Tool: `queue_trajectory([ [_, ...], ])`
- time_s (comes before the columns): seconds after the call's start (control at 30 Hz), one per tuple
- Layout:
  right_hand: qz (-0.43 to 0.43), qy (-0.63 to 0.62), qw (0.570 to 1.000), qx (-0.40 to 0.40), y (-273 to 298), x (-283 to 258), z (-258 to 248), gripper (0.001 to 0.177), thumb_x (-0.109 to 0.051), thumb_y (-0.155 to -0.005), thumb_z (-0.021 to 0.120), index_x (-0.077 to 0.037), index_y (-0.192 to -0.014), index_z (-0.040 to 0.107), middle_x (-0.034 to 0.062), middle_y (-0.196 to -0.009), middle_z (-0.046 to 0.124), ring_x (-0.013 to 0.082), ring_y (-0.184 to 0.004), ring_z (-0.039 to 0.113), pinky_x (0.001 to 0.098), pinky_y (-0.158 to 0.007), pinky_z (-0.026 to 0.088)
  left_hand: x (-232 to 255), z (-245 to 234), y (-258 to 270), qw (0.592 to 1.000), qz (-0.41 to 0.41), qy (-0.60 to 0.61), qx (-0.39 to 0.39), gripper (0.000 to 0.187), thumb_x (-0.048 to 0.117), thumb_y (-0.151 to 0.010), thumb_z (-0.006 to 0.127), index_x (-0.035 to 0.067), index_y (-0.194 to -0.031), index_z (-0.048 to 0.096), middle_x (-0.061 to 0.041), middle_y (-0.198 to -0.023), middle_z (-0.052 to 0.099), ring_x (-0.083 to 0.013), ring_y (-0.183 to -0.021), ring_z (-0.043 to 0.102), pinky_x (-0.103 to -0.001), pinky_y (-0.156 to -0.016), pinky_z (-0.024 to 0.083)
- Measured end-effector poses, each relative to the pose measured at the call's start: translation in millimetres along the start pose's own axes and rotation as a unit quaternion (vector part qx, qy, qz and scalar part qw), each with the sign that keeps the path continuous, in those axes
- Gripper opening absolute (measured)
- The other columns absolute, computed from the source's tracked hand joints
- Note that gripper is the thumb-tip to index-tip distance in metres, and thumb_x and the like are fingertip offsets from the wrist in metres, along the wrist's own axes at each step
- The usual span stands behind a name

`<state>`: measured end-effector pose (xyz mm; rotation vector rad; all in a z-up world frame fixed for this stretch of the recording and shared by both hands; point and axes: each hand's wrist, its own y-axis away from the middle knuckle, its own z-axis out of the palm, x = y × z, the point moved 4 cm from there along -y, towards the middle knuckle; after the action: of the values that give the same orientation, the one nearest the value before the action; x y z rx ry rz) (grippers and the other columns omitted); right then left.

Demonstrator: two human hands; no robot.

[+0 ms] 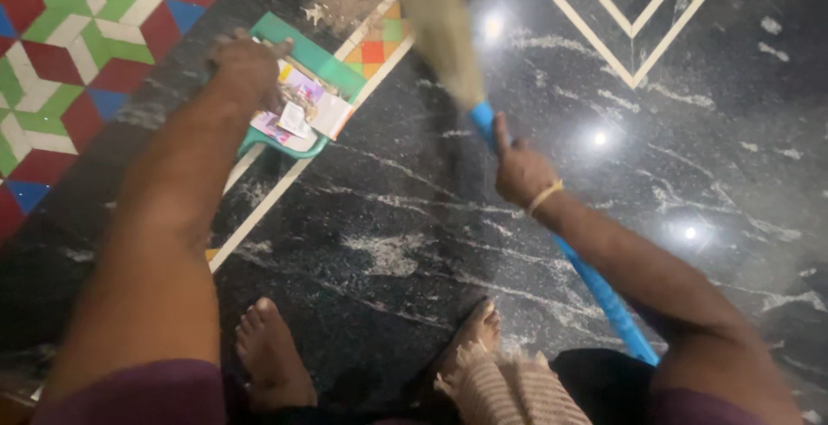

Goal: The person picks up scattered paper and plastic trash by hand and puts it into a green dustpan, then uses a broom to sweep up remaining debris and carries the dustpan away.

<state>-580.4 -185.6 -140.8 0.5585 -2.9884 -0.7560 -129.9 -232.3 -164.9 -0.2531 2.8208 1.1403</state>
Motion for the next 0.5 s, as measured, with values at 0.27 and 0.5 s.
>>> queue_trajectory([
  [0.27, -0.040, -0.032, 0.997, -0.062, 91.7, -27.5, -45.6, 0.080, -0.011, -0.092, 0.050, -0.017, -0.161, 0.011, 0.0317, -0.121, 0.063, 0.0432, -0.071, 0.073, 0.0503, -0.059, 0.061, -2.3, 19.4, -36.8, 1.000, -0.025, -0.018, -0.007, 0.114, 0.041, -0.063, 0.101, 0.036, -0.156, 0.036, -0.019, -0.165, 0.025, -0.0484, -0.144, 0.034, -0.066, -0.097, 0.048],
  [0.5, 0.059, 0.044, 0.995, 0.072, 79.9, 39.2, -55.0, 0.085, -0.014, -0.089, 0.058, -0.010, -0.163, 0.017, 0.0350, -0.110, 0.064, 0.0521, -0.074, 0.068, 0.0605, -0.066, 0.056, -0.5, 15.1, -24.2, 0.999, -0.034, 0.004, -0.018, 0.130, 0.039, -0.067, 0.099, 0.053, -0.161, 0.011, -0.020, -0.166, 0.020, -0.0506, -0.141, 0.037, -0.065, -0.099, 0.048],
])
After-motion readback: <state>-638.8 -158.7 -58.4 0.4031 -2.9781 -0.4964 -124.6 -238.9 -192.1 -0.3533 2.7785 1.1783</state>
